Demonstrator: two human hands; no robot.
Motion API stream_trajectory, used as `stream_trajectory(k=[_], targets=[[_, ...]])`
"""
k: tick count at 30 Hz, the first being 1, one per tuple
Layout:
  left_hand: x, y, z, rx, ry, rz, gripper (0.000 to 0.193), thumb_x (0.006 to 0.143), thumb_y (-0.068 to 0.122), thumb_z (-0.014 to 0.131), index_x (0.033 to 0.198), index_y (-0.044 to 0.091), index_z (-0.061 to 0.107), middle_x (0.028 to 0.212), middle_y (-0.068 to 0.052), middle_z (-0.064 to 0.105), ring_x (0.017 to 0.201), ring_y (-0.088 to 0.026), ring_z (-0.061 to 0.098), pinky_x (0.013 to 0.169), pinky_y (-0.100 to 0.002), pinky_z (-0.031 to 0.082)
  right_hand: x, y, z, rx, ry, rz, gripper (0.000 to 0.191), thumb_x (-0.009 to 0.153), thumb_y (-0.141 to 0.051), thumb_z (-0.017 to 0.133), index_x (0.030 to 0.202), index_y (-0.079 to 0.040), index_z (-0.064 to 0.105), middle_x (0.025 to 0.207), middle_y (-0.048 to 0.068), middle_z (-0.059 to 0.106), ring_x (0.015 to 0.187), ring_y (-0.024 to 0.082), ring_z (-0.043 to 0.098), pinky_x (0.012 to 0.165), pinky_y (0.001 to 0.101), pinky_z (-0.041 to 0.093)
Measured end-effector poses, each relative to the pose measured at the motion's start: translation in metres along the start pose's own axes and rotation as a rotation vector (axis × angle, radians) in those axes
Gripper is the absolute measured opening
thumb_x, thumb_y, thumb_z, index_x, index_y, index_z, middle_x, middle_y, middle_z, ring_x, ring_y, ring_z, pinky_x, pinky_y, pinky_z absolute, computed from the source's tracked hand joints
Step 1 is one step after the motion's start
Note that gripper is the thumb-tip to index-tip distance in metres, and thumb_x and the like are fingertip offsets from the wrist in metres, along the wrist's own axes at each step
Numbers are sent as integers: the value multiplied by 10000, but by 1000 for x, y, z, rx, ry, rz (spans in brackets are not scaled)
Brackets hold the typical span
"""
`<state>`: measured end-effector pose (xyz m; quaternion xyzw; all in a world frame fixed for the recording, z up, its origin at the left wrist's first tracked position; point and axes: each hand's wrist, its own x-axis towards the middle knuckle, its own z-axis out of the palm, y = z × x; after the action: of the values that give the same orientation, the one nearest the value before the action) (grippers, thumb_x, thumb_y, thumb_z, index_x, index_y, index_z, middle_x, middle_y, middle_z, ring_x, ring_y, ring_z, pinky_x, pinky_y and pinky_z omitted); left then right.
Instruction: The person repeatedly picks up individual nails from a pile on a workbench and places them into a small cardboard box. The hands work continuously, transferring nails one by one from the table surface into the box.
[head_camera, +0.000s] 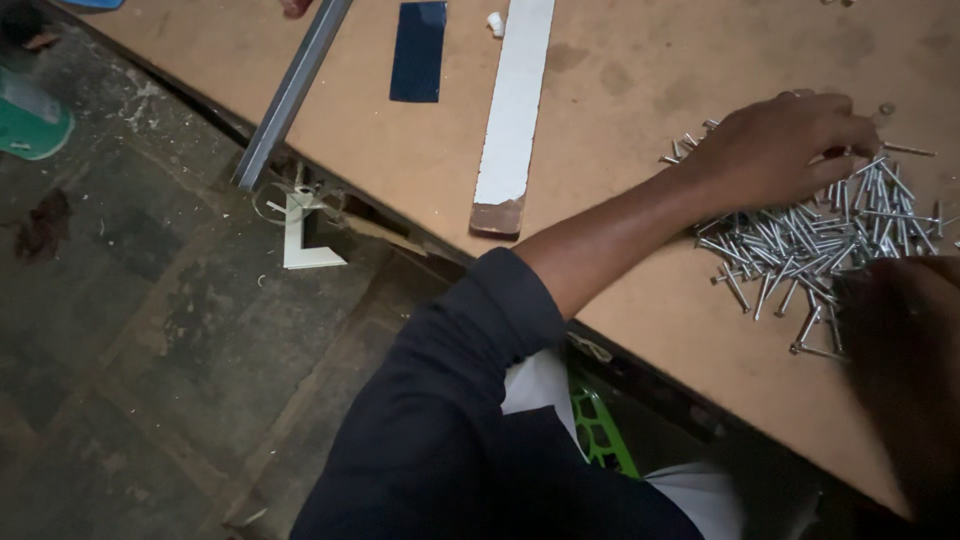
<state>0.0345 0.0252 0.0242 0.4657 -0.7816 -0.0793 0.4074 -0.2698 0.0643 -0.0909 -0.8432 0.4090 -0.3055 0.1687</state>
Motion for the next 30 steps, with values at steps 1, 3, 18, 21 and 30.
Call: stream_trajectory(k=[1,3,18,21,30], targets=[[0,0,-1,11,-1,6,192,909,373,660,1057,276,735,1003,57,693,1048,-195,673,905,-387,555,0,-4,-3,-10,9,-7,247,1055,-21,615,1296,34,607,1151,175,608,977,268,654,843,332,550],[0,1,0,5,10,22,196,894,375,667,1046,272,735,992,51,692,1040,-192,676,893,-385,555,3,-16,-14,-33,24,-17,224,1077,-4,627,1296,34,601,1149,173,606,976,268,652,849,326,548],[-1,-15,23,-73,19,-35,212,854,320,715,1027,203,751,1026,-11,696,1040,-250,669,869,-413,535,25,-105,-53,-113,180,-197,317,974,100,730,1251,46,587,1162,186,621,1018,268,627,912,328,527],[-5,-21,31,-188,-38,-22,238,873,259,750,1077,138,732,1068,-47,708,1061,-267,673,929,-408,537,16,-79,-99,-245,247,-278,285,1011,143,706,1261,47,610,1164,193,649,1037,280,646,909,334,539],[-7,-17,26,-133,-13,161,195,968,150,752,1152,87,765,1070,-91,719,1039,-306,672,894,-437,521,-14,-60,-217,-652,254,-191,235,1007,164,713,1181,10,681,1118,159,700,1046,281,703,834,309,548]])
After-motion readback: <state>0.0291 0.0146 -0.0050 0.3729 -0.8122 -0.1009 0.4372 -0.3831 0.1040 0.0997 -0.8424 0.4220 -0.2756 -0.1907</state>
